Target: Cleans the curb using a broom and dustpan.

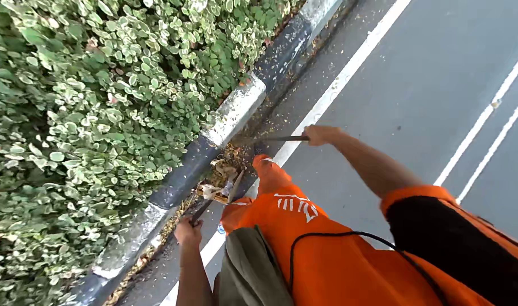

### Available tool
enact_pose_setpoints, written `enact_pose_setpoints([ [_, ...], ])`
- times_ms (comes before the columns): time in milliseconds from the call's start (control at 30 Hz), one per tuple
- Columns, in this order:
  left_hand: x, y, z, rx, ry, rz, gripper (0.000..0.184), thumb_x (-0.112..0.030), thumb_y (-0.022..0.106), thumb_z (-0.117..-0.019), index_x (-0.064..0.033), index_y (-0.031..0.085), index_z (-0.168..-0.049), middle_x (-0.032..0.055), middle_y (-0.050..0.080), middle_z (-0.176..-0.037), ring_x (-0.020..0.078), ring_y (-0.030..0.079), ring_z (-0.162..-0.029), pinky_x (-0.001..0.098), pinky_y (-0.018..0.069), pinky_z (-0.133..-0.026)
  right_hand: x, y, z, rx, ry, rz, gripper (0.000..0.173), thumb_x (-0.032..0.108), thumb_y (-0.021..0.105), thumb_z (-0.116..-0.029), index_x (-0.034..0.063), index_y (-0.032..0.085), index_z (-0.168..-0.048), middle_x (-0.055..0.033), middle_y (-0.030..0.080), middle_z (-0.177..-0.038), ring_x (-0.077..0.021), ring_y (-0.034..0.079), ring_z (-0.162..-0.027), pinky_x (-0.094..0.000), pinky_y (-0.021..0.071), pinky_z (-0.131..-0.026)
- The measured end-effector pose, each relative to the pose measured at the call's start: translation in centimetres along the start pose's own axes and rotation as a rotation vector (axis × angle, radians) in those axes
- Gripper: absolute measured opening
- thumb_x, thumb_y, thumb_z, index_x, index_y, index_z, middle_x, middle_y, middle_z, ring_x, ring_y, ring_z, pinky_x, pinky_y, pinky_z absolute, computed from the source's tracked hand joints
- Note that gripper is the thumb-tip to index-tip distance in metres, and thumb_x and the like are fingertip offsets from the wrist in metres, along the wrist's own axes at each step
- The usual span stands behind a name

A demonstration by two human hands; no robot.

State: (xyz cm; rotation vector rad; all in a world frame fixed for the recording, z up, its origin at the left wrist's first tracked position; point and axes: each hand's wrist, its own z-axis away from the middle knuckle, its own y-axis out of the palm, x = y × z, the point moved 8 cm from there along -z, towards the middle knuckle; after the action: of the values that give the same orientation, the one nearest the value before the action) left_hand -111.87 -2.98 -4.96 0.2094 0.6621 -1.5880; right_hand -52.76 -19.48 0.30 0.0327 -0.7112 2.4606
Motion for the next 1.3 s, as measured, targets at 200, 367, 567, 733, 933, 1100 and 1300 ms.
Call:
enact_pose_setpoints([
  [200,0.4,-9.4,-3.0,0.076,0.019,0.174,0.011,-0.022,0.048,-0.0984,-0.0177,0.048,-0.088,-0.0018,0.049,-0.067,0.0142,0.049,-0.053,0.0361,0.0489,-0.051,-4.6,-1.5,19.1,-0.073,0.058,-0.029,0.031,0.006,0.069,-0.0963,0.0142,0.075,-0.126,-0.0155,0.075,-0.1,-0.0363,0.071,-0.096,-0.0617,0.0541,-0.091],
  [367,2.3,-16.6,-2.4,0.03,0.018,0.285,0.016,-0.027,0.044,-0.0996,-0.0211,0.045,-0.085,-0.0034,0.049,-0.065,0.0146,0.052,-0.055,0.0383,0.0516,-0.054,-6.9,4.7,22.2,-0.198,0.435,-0.144,0.018,0.009,0.07,-0.0952,0.0002,0.073,-0.111,-0.0275,0.07,-0.106,-0.0486,0.066,-0.105,-0.0683,0.0511,-0.089],
  [567,1.7,-15.1,-1.3,-0.013,-0.012,0.239,0.016,-0.022,0.045,-0.0976,-0.0205,0.044,-0.082,-0.0028,0.047,-0.063,0.0142,0.049,-0.052,0.0355,0.0495,-0.051,-2.7,15.3,12.1,-0.103,0.585,-0.413,0.037,0.009,0.073,-0.0891,-0.0065,0.066,-0.123,-0.0319,0.065,-0.124,-0.0483,0.063,-0.119,-0.0684,0.0507,-0.096],
  [733,0.6,-11.3,-1.6,-0.097,-0.01,0.11,0.011,-0.02,0.048,-0.0964,-0.0191,0.045,-0.086,-0.0018,0.046,-0.067,0.0142,0.046,-0.052,0.0347,0.0471,-0.049,-6.1,10.4,13.9,-0.108,0.114,-0.223,0.035,0.007,0.069,-0.0937,0.0143,0.072,-0.128,-0.0183,0.075,-0.108,-0.0398,0.071,-0.102,-0.063,0.0545,-0.09],
  [933,-0.9,-10.1,-1.4,-0.133,-0.023,0.026,0.012,-0.021,0.049,-0.0983,-0.0186,0.047,-0.087,-0.0029,0.047,-0.068,0.0128,0.048,-0.053,0.034,0.0489,-0.05,-9.5,-6.1,13.4,-0.155,0.197,-0.112,0.035,0.007,0.067,-0.0968,0.011,0.072,-0.131,-0.0214,0.074,-0.108,-0.0433,0.07,-0.103,-0.0663,0.0529,-0.091],
  [1100,-0.6,-9.7,0.4,-0.156,-0.052,0.006,0.012,-0.022,0.047,-0.1004,-0.0169,0.048,-0.09,-0.0009,0.05,-0.07,0.014,0.05,-0.055,0.0343,0.0498,-0.052,-8.2,-13.5,3.4,-0.183,0.424,-0.023,0.027,0.004,0.072,-0.088,-0.0074,0.065,-0.112,-0.0337,0.064,-0.117,-0.0532,0.063,-0.113,-0.0727,0.0516,-0.086],
  [1300,-0.3,-8.8,0.3,-0.108,-0.053,-0.015,0.02,-0.023,0.043,-0.1012,-0.0181,0.05,-0.083,-0.0035,0.051,-0.063,0.0131,0.053,-0.054,0.0353,0.0523,-0.055,-7.2,-13.2,-8.7,-0.065,0.504,0.007,0.033,0.008,0.07,-0.0918,-0.0058,0.067,-0.121,-0.0304,0.064,-0.13,-0.0515,0.06,-0.121,-0.0745,0.0477,-0.091],
])
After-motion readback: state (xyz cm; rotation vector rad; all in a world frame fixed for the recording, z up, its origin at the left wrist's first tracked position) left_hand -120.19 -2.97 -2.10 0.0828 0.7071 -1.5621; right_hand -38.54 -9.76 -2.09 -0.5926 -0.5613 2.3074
